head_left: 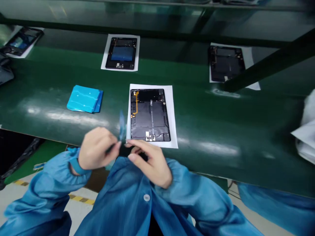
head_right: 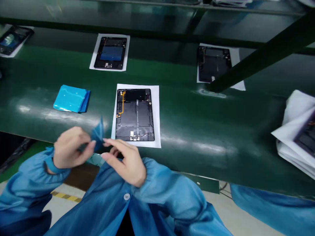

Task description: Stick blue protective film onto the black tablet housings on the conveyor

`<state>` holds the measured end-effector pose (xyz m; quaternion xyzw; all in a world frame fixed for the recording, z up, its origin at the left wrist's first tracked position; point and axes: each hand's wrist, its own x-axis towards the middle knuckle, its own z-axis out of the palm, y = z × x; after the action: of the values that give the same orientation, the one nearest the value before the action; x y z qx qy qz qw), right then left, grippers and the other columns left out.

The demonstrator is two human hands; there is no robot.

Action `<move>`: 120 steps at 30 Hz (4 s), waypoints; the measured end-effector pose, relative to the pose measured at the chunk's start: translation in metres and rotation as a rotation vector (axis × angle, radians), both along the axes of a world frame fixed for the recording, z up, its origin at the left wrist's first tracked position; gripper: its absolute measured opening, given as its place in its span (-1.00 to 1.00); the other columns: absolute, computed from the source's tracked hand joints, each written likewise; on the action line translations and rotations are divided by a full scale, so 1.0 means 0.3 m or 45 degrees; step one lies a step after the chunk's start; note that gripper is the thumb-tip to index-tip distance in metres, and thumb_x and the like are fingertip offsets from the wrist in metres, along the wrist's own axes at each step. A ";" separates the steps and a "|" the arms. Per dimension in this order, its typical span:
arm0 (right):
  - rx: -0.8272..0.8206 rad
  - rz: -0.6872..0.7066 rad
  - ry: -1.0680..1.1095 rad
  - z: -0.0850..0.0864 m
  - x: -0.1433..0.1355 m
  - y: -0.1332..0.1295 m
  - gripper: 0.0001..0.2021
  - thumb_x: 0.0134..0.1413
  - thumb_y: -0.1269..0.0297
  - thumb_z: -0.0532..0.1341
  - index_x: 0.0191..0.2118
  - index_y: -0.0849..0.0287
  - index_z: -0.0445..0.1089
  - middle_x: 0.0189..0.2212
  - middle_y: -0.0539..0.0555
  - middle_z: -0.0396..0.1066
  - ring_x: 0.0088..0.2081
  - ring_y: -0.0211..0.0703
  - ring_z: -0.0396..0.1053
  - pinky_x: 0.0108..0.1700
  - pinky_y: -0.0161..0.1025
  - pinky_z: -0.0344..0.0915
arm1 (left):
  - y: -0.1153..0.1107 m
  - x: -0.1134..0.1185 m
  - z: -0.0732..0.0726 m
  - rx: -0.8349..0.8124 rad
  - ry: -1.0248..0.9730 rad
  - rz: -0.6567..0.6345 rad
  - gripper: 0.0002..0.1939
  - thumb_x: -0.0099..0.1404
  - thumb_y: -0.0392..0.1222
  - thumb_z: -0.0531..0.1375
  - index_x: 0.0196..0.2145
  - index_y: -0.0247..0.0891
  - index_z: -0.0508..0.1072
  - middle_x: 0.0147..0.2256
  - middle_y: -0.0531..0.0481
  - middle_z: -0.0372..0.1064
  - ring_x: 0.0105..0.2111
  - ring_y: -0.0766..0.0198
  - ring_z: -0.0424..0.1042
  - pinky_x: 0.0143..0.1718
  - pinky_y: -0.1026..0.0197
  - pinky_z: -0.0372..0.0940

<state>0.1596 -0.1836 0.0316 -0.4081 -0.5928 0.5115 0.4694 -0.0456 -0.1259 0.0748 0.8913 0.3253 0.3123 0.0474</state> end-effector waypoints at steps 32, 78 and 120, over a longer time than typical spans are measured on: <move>-0.295 -0.389 -0.324 -0.031 0.470 0.351 -0.70 -0.02 0.01 0.48 -0.43 0.14 0.52 -0.61 -0.04 0.45 -0.62 -0.29 0.36 -0.54 -0.32 0.38 | 0.329 0.250 -0.062 -0.508 0.051 0.292 -0.50 0.32 0.02 0.30 0.15 -0.19 0.40 -0.02 -0.15 0.39 0.02 0.00 0.44 0.04 -0.04 0.41; -0.206 -0.457 -0.531 -0.073 0.584 0.352 -0.84 -0.07 0.36 0.52 -0.46 0.17 0.54 -0.63 -0.11 0.46 -0.66 -0.42 0.34 -0.61 -0.50 0.32 | 0.361 0.245 -0.164 -0.621 0.316 -0.457 -0.84 0.43 -0.10 0.20 -0.23 -0.16 0.55 -0.31 0.02 0.53 -0.33 0.24 0.38 -0.31 0.13 0.13; -0.329 -0.448 -0.572 -0.049 0.562 0.371 -0.83 -0.14 0.28 0.49 -0.50 0.15 0.51 -0.69 -0.06 0.42 -0.71 -0.30 0.33 -0.64 -0.39 0.33 | 0.357 0.242 -0.162 -0.582 0.278 -0.484 -0.93 0.40 -0.19 0.23 -0.23 -0.20 0.52 -0.31 0.03 0.49 -0.32 0.25 0.34 -0.28 0.15 0.11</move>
<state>0.3282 -0.0723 0.0169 -0.6634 -0.5322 0.3906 0.3524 0.0269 -0.0188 0.0263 0.9307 0.2179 0.1190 0.2688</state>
